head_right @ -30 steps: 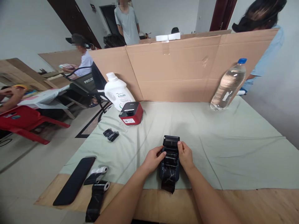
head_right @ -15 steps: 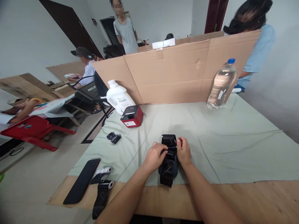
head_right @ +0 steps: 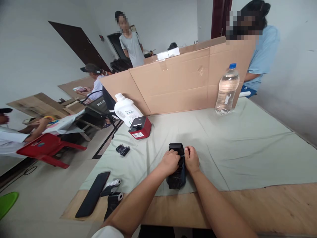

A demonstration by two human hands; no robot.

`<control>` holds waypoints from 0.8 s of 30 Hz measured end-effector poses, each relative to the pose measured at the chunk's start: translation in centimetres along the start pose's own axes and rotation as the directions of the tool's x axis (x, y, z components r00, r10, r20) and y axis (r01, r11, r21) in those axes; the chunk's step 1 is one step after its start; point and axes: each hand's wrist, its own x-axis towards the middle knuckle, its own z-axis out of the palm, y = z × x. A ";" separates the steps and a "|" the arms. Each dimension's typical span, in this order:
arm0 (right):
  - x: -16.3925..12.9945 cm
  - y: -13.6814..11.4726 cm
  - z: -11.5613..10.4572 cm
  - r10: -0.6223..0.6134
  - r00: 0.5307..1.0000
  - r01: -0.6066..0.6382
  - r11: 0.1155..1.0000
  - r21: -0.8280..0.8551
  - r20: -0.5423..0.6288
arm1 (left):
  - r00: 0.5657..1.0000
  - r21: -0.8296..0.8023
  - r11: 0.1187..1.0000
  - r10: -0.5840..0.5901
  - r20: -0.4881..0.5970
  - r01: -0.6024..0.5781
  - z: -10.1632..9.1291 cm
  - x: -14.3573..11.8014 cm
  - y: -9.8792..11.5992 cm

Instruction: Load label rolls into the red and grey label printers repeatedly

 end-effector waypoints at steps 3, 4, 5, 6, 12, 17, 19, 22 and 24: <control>0.0 0.0 0.0 -0.001 1.000 0.001 1.000 0.002 0.005 | 1.000 -0.035 0.999 -0.001 -0.003 0.001 -0.3 -0.1 -0.2; 0.0 0.1 0.0 0.000 1.000 0.000 1.000 0.002 0.004 | 1.000 -0.052 0.999 0.005 -0.012 -0.006 -0.3 -0.1 -0.3; 0.0 0.1 0.0 0.001 1.000 -0.001 1.000 0.000 0.004 | 1.000 -0.071 0.997 0.008 -0.021 -0.009 -0.4 -0.2 -0.4; 0.0 0.2 0.1 0.004 1.000 -0.004 1.000 -0.002 0.004 | 1.000 -0.094 0.996 0.006 -0.026 -0.009 -0.6 -0.1 -0.6; 0.1 0.5 -0.1 0.003 1.000 -0.003 1.000 -0.009 0.029 | 0.995 -0.502 0.864 -0.080 -0.054 0.042 -1.2 -1.0 -1.9; 0.0 0.7 -0.4 0.010 0.998 -0.008 0.999 -0.033 0.057 | 0.996 -0.971 0.219 0.023 -0.089 -0.092 0.9 -5.8 -4.0; 0.0 0.7 -0.4 0.006 0.998 -0.002 0.998 -0.061 0.065 | 0.996 -0.992 0.118 0.082 -0.035 -0.045 2.1 -8.4 -5.2; 0.1 0.7 -0.3 0.015 0.997 -0.008 0.995 -0.097 0.073 | 0.999 -0.967 0.251 -0.004 0.046 0.046 3.5 -12.0 -8.1; 0.1 0.6 -0.3 0.025 0.997 -0.017 0.994 -0.112 0.076 | 0.990 -0.908 0.405 -0.133 0.055 0.105 4.2 -13.8 -10.7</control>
